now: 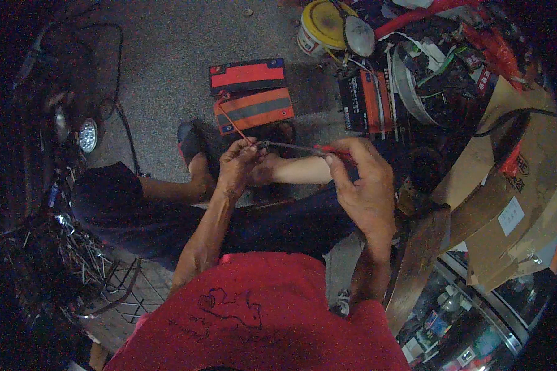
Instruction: The person sits on the floor and uses a screwdriver to tighten screws on two red and black batteries placed side by side. The person repeatedly adjusts the screwdriver and repositions the batteries while working.
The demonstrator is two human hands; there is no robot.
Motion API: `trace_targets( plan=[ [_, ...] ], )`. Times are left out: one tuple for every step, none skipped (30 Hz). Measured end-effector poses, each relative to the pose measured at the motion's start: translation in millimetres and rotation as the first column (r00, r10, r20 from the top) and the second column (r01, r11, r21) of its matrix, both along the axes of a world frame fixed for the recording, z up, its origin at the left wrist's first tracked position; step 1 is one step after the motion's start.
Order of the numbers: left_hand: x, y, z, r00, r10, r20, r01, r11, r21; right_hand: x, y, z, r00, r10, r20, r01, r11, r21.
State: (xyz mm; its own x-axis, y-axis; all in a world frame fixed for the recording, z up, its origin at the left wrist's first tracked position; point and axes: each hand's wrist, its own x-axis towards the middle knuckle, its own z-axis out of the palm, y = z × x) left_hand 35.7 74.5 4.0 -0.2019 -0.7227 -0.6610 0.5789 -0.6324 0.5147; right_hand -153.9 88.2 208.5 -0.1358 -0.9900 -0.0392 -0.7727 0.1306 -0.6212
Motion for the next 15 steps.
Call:
trace_targets(
  plan=[
    [-1,0,1,1.000,-0.003,0.006,0.003,1.000,-0.003,1,0,1,1.000,0.009,-0.003,-0.009,1.000,0.001],
    [-1,0,3,1.000,-0.005,0.012,0.005,1.000,-0.006,2,0,1,1.000,0.017,-0.005,-0.017,1.000,0.002],
    [-1,0,4,1.000,-0.006,0.021,0.006,1.000,-0.009,3,-1,1,0.999,0.039,-0.013,-0.039,0.999,-0.016],
    [-1,0,4,1.000,-0.010,0.028,0.011,1.000,-0.021,4,-1,1,0.998,0.059,-0.022,-0.060,0.998,-0.035],
    [-1,0,5,0.999,-0.014,0.035,0.016,0.999,-0.034,4,-2,1,0.996,0.079,-0.032,-0.081,0.995,-0.053],
    [-1,0,4,0.999,-0.019,0.041,0.021,0.999,-0.046,6,-2,2,0.996,0.085,-0.032,-0.087,0.995,-0.052],
    [-1,1,4,0.999,-0.019,0.041,0.022,0.998,-0.060,7,-2,3,0.995,0.090,-0.033,-0.092,0.994,-0.052],
    [-1,1,4,0.999,-0.020,0.041,0.023,0.997,-0.075,9,-2,3,0.995,0.095,-0.033,-0.097,0.994,-0.051],
    [-1,2,2,0.999,-0.020,0.040,0.024,0.996,-0.089,12,-2,4,0.992,0.107,-0.064,-0.110,0.993,-0.050],
    [-2,3,0,0.998,-0.007,0.059,0.014,0.993,-0.119,15,-1,5,0.988,0.118,-0.095,-0.123,0.991,-0.048],
    [-3,3,-2,0.997,0.007,0.077,0.005,0.989,-0.148,17,-1,5,0.984,0.130,-0.125,-0.136,0.990,-0.046],
    [-4,2,-2,0.995,0.019,0.095,-0.002,0.984,-0.177,19,-1,5,0.981,0.147,-0.130,-0.156,0.986,-0.061],
    [-5,2,-1,0.996,0.009,0.093,0.008,0.984,-0.179,20,-1,4,0.977,0.165,-0.134,-0.176,0.981,-0.075],
    [-6,2,0,0.996,-0.001,0.091,0.018,0.983,-0.182,21,-1,4,0.973,0.183,-0.139,-0.196,0.976,-0.090],
    [-6,2,0,0.996,-0.009,0.092,0.026,0.983,-0.184,23,-1,4,0.971,0.186,-0.153,-0.201,0.976,-0.085]
  ],
)
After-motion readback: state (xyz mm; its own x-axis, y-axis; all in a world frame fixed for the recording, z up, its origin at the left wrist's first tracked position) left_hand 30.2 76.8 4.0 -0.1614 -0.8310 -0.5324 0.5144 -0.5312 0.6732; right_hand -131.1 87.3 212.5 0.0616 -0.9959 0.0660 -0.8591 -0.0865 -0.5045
